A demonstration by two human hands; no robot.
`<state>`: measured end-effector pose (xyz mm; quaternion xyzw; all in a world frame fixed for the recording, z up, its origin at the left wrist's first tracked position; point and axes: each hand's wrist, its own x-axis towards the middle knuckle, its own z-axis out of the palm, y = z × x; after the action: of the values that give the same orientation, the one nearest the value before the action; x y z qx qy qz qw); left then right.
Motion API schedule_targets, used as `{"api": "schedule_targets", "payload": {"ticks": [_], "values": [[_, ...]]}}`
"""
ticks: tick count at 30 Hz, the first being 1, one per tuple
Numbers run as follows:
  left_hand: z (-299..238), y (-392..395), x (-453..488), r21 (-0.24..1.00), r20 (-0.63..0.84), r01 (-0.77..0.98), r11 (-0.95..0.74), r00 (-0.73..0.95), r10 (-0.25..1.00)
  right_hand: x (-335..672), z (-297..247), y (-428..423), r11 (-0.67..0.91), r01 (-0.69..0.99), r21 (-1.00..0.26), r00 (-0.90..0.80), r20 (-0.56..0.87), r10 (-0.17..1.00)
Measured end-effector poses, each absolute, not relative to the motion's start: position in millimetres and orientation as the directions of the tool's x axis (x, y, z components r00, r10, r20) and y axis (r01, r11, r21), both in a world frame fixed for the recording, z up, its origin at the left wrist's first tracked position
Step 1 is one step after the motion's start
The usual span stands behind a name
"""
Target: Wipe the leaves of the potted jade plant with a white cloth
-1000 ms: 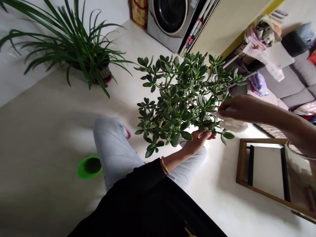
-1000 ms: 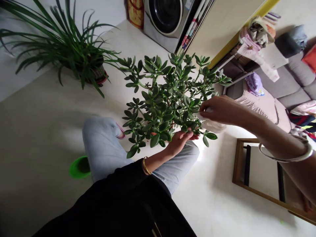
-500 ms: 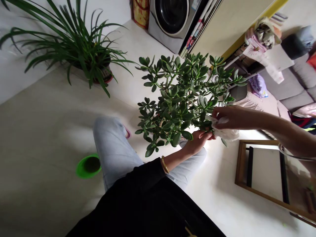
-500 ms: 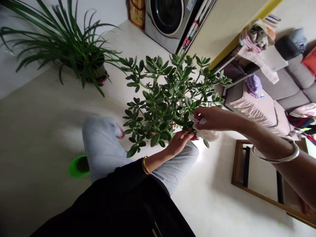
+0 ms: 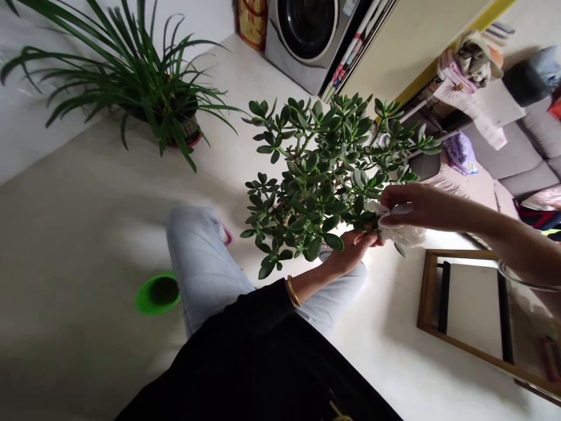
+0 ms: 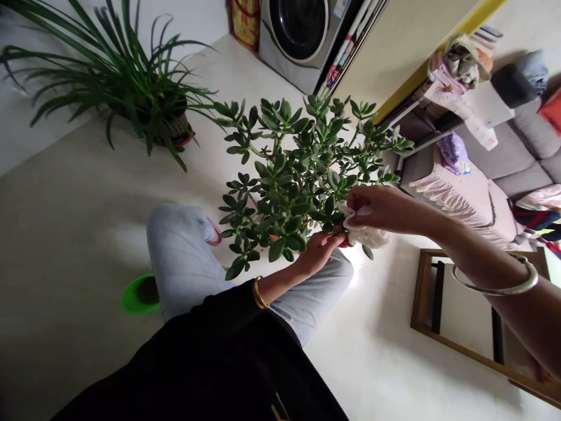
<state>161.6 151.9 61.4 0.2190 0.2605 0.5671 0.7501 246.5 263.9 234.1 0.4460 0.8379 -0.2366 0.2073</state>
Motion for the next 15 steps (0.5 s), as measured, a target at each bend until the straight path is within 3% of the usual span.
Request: {"api": "schedule_targets", "payload": {"ticks": [4, 10, 15], "values": [[62.5, 150.1, 159.6, 0.623, -0.154, -0.727, 0.287, 0.246, 0.957, 254.0, 246.8, 264.5, 0.405, 0.863, -0.303, -0.504, -0.577, 0.643], [59.9, 142.0, 152.8, 0.566, -0.139, -0.775, 0.281, 0.247, 0.959, 288.3, 287.4, 259.0, 0.349, 0.911, -0.218, -0.41, -0.403, 0.818], [58.1, 134.6, 146.3, 0.466, -0.183, -0.828, 0.311, 0.254, 0.95, 355.7, 296.3, 225.3, 0.031, 0.914, -0.404, -0.155, -0.277, 0.948]]}}
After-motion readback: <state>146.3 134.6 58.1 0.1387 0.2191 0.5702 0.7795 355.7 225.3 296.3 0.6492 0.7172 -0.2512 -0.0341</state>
